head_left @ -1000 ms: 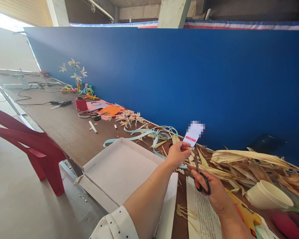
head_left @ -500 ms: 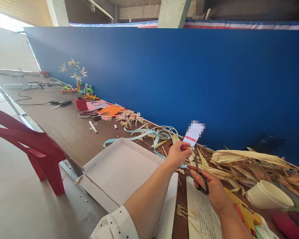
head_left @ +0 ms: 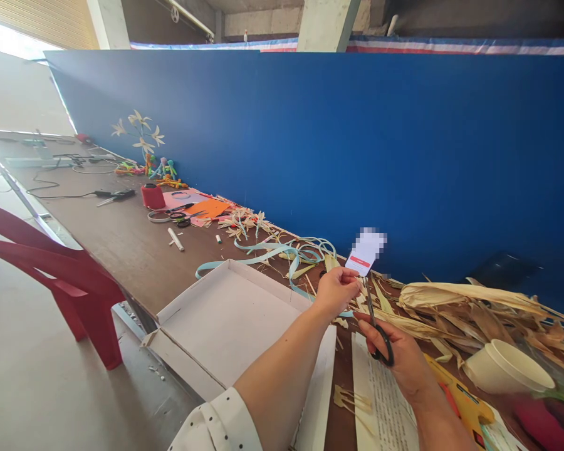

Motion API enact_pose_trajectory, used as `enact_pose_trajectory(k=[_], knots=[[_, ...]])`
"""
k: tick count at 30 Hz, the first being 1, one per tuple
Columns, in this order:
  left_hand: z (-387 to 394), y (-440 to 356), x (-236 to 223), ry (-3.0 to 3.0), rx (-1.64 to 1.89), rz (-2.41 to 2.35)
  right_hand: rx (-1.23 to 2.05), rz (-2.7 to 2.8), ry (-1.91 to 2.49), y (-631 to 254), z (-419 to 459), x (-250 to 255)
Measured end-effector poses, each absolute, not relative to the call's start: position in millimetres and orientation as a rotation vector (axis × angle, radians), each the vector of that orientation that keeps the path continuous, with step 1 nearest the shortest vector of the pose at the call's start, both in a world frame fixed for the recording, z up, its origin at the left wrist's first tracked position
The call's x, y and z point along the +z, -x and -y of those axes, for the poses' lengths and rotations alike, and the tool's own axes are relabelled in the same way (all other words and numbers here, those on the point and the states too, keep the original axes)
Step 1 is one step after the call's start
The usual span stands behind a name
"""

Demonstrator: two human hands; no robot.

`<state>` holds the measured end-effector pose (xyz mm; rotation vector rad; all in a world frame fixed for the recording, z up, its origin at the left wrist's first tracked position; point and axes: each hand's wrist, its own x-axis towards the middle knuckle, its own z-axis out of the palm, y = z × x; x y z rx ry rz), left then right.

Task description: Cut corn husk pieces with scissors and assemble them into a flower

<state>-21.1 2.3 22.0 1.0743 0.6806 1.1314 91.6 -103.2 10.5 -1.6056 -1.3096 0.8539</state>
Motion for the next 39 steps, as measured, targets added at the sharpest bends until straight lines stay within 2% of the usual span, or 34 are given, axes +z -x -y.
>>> enact_pose_trajectory(k=[27, 39], knots=[[-4.5, 19.3, 21.4, -0.987, 1.141, -0.649, 0.735, 1.255, 1.628, -91.4, 103.1, 11.2], [0.9, 20.6, 26.1, -0.853, 1.090, -0.550, 0.823, 1.229, 1.575, -92.4, 101.6, 5.6]])
